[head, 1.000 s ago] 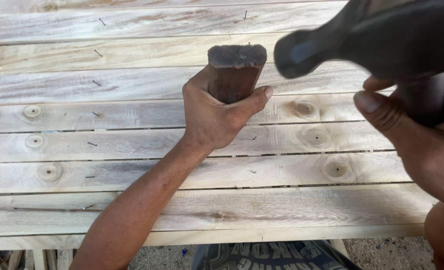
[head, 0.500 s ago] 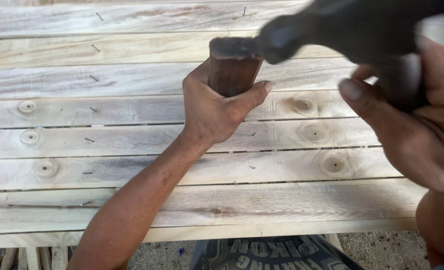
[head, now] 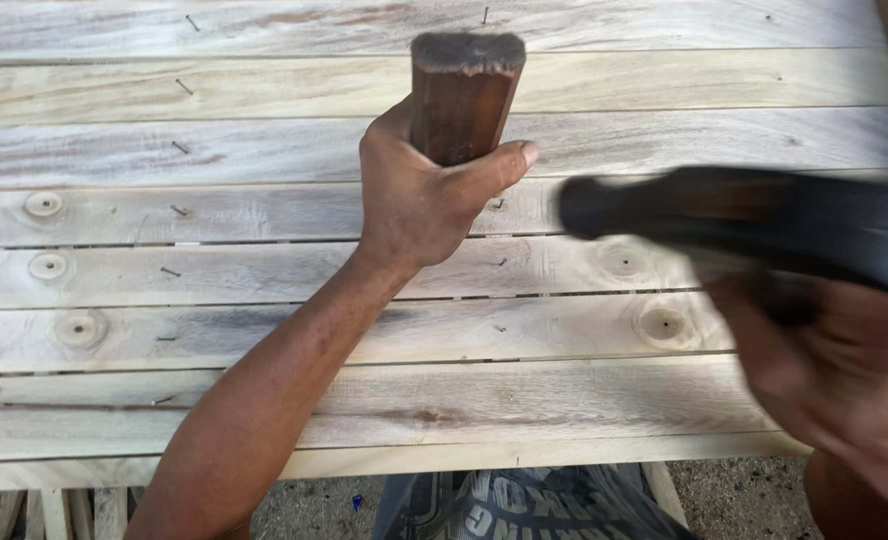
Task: The person holds a rectangular wooden block in one hand and a claw hammer in the other, repeatedly striking the end of the block to drive nails into it. They take nails from a compartmentalized wooden box on the workbench, reposition the block between strikes, and briefly walk around the workshop while holding the block and hammer before resuming hammering.
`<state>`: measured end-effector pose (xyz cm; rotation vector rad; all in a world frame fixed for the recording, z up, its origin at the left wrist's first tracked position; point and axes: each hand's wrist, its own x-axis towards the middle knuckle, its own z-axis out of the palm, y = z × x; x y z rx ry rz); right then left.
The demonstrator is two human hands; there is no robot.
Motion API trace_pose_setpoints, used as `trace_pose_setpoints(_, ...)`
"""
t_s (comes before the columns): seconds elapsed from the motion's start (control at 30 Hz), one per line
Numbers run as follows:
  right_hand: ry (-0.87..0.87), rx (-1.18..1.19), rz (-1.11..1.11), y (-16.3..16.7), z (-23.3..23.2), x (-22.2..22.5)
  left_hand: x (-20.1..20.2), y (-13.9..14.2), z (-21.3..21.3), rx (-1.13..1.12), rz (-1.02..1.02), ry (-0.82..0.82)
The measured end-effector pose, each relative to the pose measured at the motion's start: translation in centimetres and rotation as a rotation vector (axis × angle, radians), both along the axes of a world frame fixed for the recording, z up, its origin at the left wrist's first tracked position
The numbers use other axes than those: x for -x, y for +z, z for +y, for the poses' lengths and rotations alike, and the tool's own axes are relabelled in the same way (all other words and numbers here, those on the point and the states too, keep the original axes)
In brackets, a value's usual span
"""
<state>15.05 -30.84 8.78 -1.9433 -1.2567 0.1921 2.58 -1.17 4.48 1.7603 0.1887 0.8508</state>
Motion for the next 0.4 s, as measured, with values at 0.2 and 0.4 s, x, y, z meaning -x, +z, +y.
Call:
trace_pose_setpoints(0.2,-0.035,0.459,-0.313,-3.1,1.8,1.3,-0.3,0.4,0.4,0.017,0.026,-0.011)
trace_pose_setpoints(0.4,-0.082,0.391,-0.345,0.8,0.0,2.4,-0.2,0.4,0.4,0.058,0.023,-0.019)
